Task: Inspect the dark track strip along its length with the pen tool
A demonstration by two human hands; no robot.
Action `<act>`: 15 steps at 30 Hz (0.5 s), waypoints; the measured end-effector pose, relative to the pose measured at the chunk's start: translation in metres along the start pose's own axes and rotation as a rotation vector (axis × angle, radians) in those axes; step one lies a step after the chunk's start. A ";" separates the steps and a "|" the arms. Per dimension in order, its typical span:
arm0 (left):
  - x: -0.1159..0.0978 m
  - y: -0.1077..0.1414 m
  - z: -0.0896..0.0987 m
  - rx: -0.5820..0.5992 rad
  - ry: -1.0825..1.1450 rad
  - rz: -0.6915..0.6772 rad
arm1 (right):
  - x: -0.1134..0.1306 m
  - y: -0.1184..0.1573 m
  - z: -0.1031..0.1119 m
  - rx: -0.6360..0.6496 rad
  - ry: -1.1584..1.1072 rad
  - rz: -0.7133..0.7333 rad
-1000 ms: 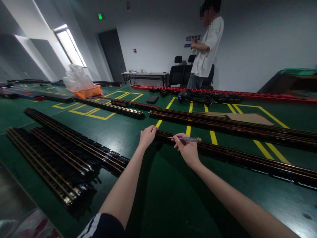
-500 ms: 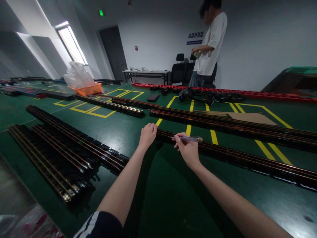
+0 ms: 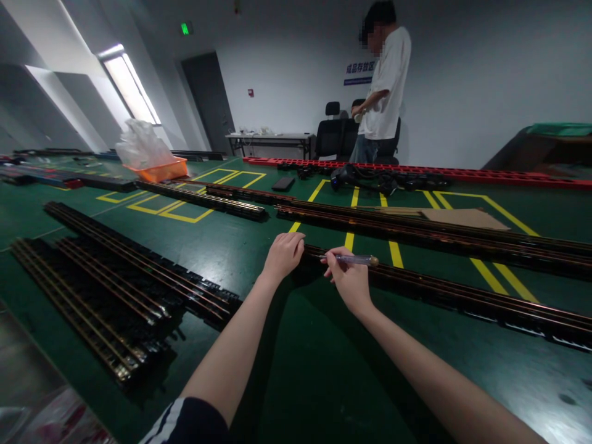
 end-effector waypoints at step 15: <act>0.001 0.000 -0.003 0.018 -0.019 -0.063 | -0.005 0.001 0.007 -0.068 0.057 -0.037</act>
Point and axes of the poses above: each hand's wrist, its own y-axis away from the middle knuckle, its own z-axis out of the back of the hand, x = y × z, the point moved 1 cm from there along -y, towards the middle knuckle, and after that the axes turned 7 degrees about x, right-handed, at the moved point
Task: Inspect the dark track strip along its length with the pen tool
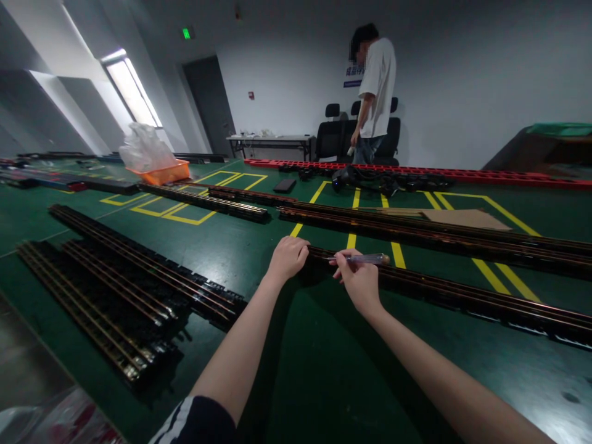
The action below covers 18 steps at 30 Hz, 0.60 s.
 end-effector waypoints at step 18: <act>-0.003 0.003 0.001 -0.015 -0.004 0.018 | 0.001 0.014 0.032 0.034 -0.013 0.005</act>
Point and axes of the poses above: each hand's wrist, its own y-axis away from the middle knuckle, its own z-axis out of the back of the hand, x = y × z, the point moved 1 cm from there along -y, towards the middle knuckle, and after that the axes turned 7 degrees about x, right-handed, at the moved point
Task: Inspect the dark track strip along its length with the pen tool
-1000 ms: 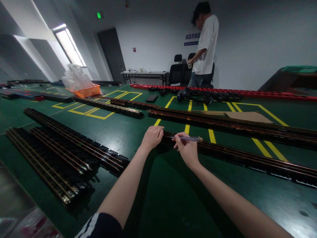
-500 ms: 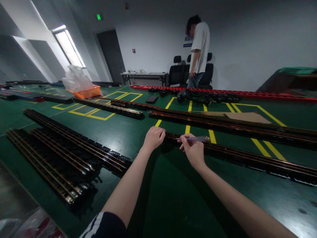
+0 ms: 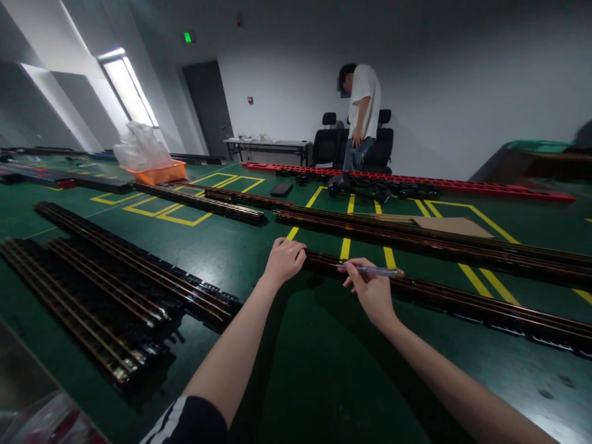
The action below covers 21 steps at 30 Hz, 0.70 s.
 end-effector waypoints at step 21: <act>-0.025 -0.002 -0.001 0.132 -0.062 -0.210 | -0.001 0.001 0.001 -0.075 -0.008 -0.035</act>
Point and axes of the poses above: each hand's wrist, its own y-axis away from the middle knuckle, its own z-axis out of the back of the hand, x = y × z, the point moved 1 cm from there along -y, towards the middle knuckle, and after that the axes turned 7 degrees about x, right-handed, at the moved point
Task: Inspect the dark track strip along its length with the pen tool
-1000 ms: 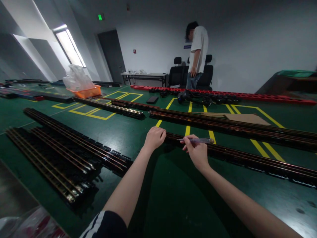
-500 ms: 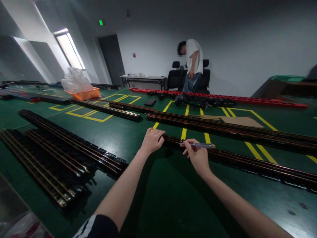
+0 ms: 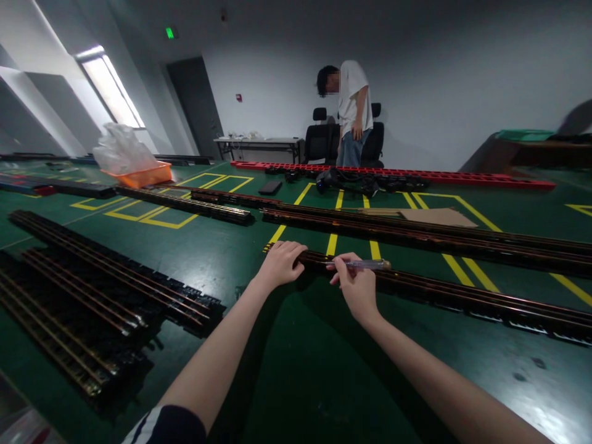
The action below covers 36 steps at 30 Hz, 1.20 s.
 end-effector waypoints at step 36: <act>0.003 -0.001 -0.004 -0.014 0.055 0.095 | -0.003 -0.001 0.001 0.007 -0.050 -0.046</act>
Point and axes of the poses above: each hand's wrist, its own y-axis away from the middle knuckle, its own z-axis out of the back of the hand, x = y × z, the point moved 1 cm from there along -y, towards the middle knuckle, and after that the axes turned 7 degrees about x, right-handed, at the moved point
